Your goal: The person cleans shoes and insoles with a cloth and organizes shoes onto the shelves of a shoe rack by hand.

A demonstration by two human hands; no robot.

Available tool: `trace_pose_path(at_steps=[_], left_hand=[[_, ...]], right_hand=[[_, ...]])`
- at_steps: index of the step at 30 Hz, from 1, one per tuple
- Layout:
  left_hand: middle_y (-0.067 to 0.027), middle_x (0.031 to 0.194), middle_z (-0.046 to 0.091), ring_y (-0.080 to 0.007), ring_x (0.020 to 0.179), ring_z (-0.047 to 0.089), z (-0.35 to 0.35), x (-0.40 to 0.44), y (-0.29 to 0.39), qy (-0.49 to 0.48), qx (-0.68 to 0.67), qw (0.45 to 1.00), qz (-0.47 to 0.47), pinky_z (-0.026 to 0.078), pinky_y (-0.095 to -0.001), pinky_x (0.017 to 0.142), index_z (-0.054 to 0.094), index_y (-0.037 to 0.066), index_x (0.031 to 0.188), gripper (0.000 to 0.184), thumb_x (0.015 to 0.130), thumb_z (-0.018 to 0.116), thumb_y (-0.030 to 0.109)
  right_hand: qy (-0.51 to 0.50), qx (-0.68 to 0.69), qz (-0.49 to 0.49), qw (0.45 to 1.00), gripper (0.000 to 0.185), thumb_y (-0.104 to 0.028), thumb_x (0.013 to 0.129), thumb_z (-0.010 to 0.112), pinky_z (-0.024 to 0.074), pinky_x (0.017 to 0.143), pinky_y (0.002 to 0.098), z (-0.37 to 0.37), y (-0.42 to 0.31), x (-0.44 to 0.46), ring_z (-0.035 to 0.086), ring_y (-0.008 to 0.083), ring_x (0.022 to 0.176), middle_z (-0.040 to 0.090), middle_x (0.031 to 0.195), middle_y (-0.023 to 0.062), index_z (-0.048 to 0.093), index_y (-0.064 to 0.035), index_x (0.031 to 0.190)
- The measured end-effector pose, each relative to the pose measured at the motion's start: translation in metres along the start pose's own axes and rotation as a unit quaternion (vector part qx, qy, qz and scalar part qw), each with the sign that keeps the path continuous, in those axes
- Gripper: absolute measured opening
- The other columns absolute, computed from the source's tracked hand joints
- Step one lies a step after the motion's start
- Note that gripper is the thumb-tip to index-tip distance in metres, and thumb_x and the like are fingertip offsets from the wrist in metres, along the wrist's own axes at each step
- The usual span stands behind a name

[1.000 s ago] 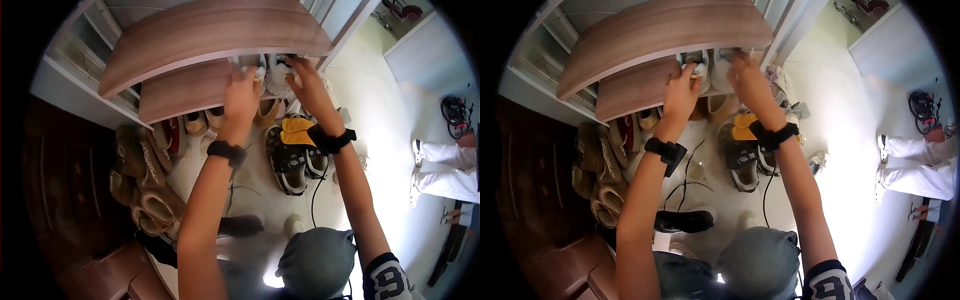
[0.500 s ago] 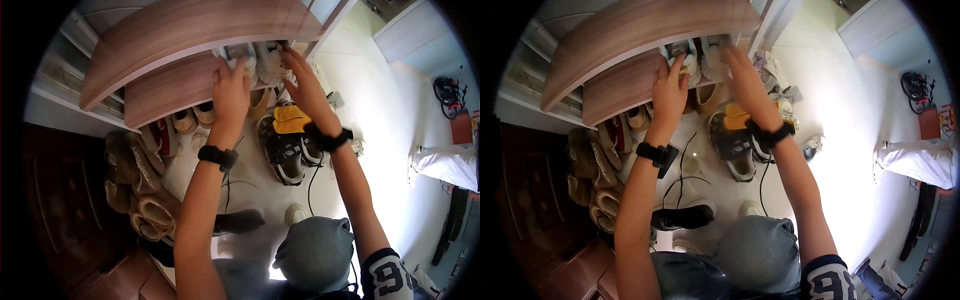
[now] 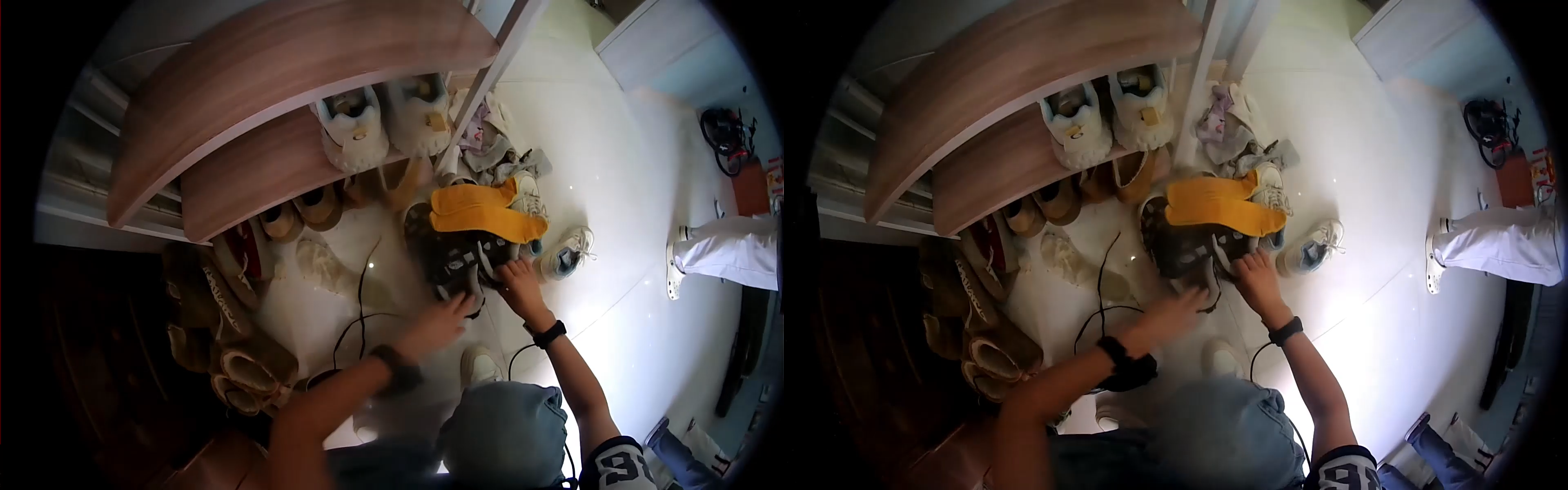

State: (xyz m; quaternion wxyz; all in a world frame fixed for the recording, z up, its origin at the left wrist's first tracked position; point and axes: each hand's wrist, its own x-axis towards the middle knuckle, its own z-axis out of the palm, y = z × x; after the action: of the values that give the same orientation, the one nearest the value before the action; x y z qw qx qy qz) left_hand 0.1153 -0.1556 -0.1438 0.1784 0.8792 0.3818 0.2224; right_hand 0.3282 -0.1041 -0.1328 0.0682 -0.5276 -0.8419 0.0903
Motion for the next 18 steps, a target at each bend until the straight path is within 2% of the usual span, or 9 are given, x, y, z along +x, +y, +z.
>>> trace_pose_path(at_steps=[1, 2, 6, 8, 9, 10, 12, 15, 18], left_hand=[[-0.016, 0.096, 0.054, -0.0305, 0.086, 0.054, 0.002, 0.007, 0.009, -0.116, -0.065, 0.986, -0.1, 0.044, -0.0366, 0.074, 0.05, 0.001, 0.11, 0.039, 0.074, 0.055, 0.018], [-0.0167, 0.093, 0.055, -0.0314, 0.082, 0.055, 0.003, 0.012, 0.015, -0.229, -0.13, 0.944, -0.198, 0.045, -0.0367, 0.071, 0.049, 0.0, 0.112, 0.044, 0.073, 0.056, 0.019], [-0.019, 0.089, 0.056, -0.0333, 0.078, 0.056, 0.028, 0.012, 0.012, -0.208, -0.072, 0.95, -0.223, 0.046, -0.0393, 0.068, 0.05, -0.001, 0.109, 0.045, 0.071, 0.059, 0.021], [-0.0127, 0.075, 0.058, -0.0298, 0.071, 0.058, 0.028, 0.009, 0.005, -0.152, -0.075, 0.969, -0.181, 0.046, -0.0404, 0.062, 0.053, 0.001, 0.091, 0.029, 0.066, 0.059, 0.015], [-0.0127, 0.075, 0.058, -0.0298, 0.071, 0.058, 0.011, 0.009, 0.005, -0.152, -0.075, 0.968, -0.185, 0.046, -0.0404, 0.062, 0.053, 0.001, 0.091, 0.029, 0.066, 0.059, 0.015], [-0.0152, 0.081, 0.058, -0.0323, 0.075, 0.057, -0.022, 0.011, 0.01, -0.139, -0.135, 0.957, -0.217, 0.045, -0.0409, 0.066, 0.053, 0.0, 0.093, 0.032, 0.069, 0.06, 0.019], [-0.0177, 0.086, 0.057, -0.0348, 0.079, 0.055, -0.07, 0.012, 0.015, -0.134, -0.195, 0.94, -0.246, 0.044, -0.0414, 0.069, 0.052, -0.002, 0.094, 0.036, 0.071, 0.061, 0.023], [-0.0173, 0.082, 0.058, -0.034, 0.076, 0.056, -0.123, 0.019, 0.009, -0.094, -0.156, 0.953, -0.241, 0.045, -0.0393, 0.067, 0.053, -0.002, 0.092, 0.038, 0.071, 0.064, 0.028], [-0.0191, 0.075, 0.058, -0.0331, 0.07, 0.057, -0.176, 0.016, 0.011, -0.143, -0.205, 0.923, -0.291, 0.045, -0.0367, 0.062, 0.053, -0.002, 0.092, 0.044, 0.071, 0.066, 0.034]], right_hand=[[-0.025, 0.044, -0.014, 0.999, 0.034, -0.004, 0.061, 0.063, 0.0282, 0.097, 0.0445, -0.005, 0.0, 0.006, 0.047, 0.0328, 0.092, 0.052, 0.092, 0.013, 0.051, -0.0053, 0.094], [-0.052, 0.089, -0.028, 0.994, 0.032, -0.004, 0.061, 0.063, 0.0286, 0.096, 0.045, -0.012, -0.003, 0.01, 0.048, 0.0335, 0.089, 0.052, 0.09, 0.0139, 0.051, -0.0045, 0.091], [-0.026, 0.14, -0.03, 0.989, 0.028, -0.005, 0.065, 0.064, 0.0346, 0.092, 0.0397, -0.056, -0.016, 0.023, 0.051, 0.0301, 0.084, 0.053, 0.087, 0.0139, 0.052, -0.0028, 0.091], [-0.124, 0.321, 0.071, 0.936, 0.032, -0.011, 0.07, 0.065, 0.0406, 0.085, 0.0347, -0.078, -0.012, 0.028, 0.053, 0.0254, 0.086, 0.055, 0.09, 0.0111, 0.051, -0.0034, 0.099], [-0.108, 0.371, 0.074, 0.919, 0.031, -0.014, 0.075, 0.063, 0.0425, 0.077, 0.0267, -0.087, -0.009, 0.031, 0.054, 0.0164, 0.085, 0.055, 0.09, 0.0082, 0.051, -0.0034, 0.101], [-0.119, 0.376, 0.121, 0.911, 0.026, -0.013, 0.078, 0.06, 0.0413, 0.073, 0.0242, -0.108, -0.012, 0.036, 0.05, 0.0108, 0.083, 0.054, 0.089, 0.0038, 0.05, -0.0041, 0.1], [-0.101, 0.52, 0.211, 0.822, 0.022, -0.015, 0.082, 0.056, 0.0396, 0.071, 0.0222, -0.139, -0.021, 0.046, 0.047, 0.0088, 0.082, 0.053, 0.089, 0.001, 0.05, -0.0057, 0.101], [-0.141, 0.527, 0.204, 0.813, 0.02, -0.015, 0.084, 0.052, 0.0388, 0.072, 0.0219, -0.152, -0.013, 0.049, 0.047, 0.0079, 0.082, 0.052, 0.09, -0.0007, 0.049, -0.0066, 0.102], [-0.185, 0.484, 0.185, 0.835, 0.017, -0.015, 0.085, 0.05, 0.0383, 0.073, 0.0211, -0.15, -0.018, 0.056, 0.047, 0.0074, 0.079, 0.052, 0.087, -0.0009, 0.05, -0.0056, 0.1]])
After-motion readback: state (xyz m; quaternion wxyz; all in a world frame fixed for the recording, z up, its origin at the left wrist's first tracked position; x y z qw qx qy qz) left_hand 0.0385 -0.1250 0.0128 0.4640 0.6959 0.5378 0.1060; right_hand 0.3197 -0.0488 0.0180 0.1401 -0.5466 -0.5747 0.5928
